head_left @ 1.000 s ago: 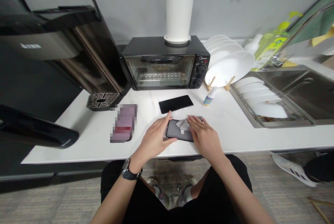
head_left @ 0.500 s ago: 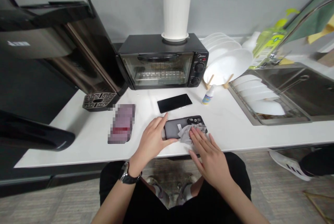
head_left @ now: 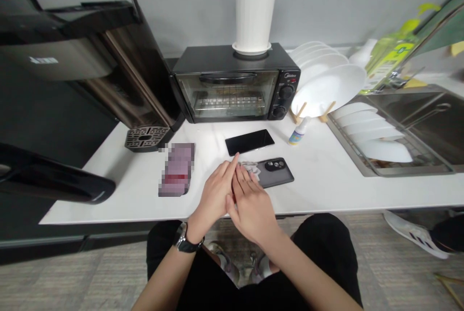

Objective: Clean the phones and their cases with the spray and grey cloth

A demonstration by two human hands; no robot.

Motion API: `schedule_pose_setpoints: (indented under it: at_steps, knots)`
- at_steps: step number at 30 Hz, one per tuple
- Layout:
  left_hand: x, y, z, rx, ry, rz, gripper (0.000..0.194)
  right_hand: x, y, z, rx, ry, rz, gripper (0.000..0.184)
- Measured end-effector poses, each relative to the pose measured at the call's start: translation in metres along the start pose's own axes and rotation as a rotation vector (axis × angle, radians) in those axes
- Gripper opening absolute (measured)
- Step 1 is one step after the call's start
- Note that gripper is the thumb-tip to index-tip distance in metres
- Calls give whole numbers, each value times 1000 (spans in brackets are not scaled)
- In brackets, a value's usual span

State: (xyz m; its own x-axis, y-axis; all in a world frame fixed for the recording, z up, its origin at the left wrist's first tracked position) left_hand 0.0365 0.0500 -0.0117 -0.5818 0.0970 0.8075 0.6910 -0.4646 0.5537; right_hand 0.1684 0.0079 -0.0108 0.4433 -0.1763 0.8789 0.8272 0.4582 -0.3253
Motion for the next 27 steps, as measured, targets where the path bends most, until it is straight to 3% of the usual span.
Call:
schedule_pose_setpoints:
  at_steps: [2,5,7,9,13,15,17,20,23,27]
  knots:
    - [0,0,0,23,21,24,93,8,20,-2,16,-29,-27,53]
    - [-2,3,3,39,37,41,103,24,66,-8,-68,-9,-134,49]
    - [-2,4,4,40,44,38,107,29,83,-9,-124,18,-190,50]
    - [-3,4,4,31,46,32,107,24,77,-5,-142,49,-200,52]
    - [-2,2,0,-2,41,29,100,2,23,7,-29,26,-77,55]
    - [-1,1,-1,9,45,40,104,-2,2,3,27,1,-29,56]
    - [0,1,-2,38,49,46,107,2,-3,-10,67,-13,-34,56]
    - [0,3,0,62,53,42,111,17,20,-41,89,-30,-115,59]
    - [-1,4,2,66,52,36,115,29,59,-63,10,-4,-212,64]
    - [-2,3,1,70,43,26,118,31,90,-52,-166,86,-268,67]
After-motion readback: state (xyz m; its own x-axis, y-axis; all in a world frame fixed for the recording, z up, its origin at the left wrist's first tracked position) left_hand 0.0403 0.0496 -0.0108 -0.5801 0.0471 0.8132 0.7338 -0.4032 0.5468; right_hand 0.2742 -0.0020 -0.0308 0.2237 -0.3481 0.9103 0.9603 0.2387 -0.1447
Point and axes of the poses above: each hand's wrist, its own z-axis towards the middle knuckle, its own x-axis out of the back of the hand, y = z × x, the point moved 2 cm from there along z, towards the middle knuckle, and after that the axes turned 1 degree about -z, right-handed, at the moved point
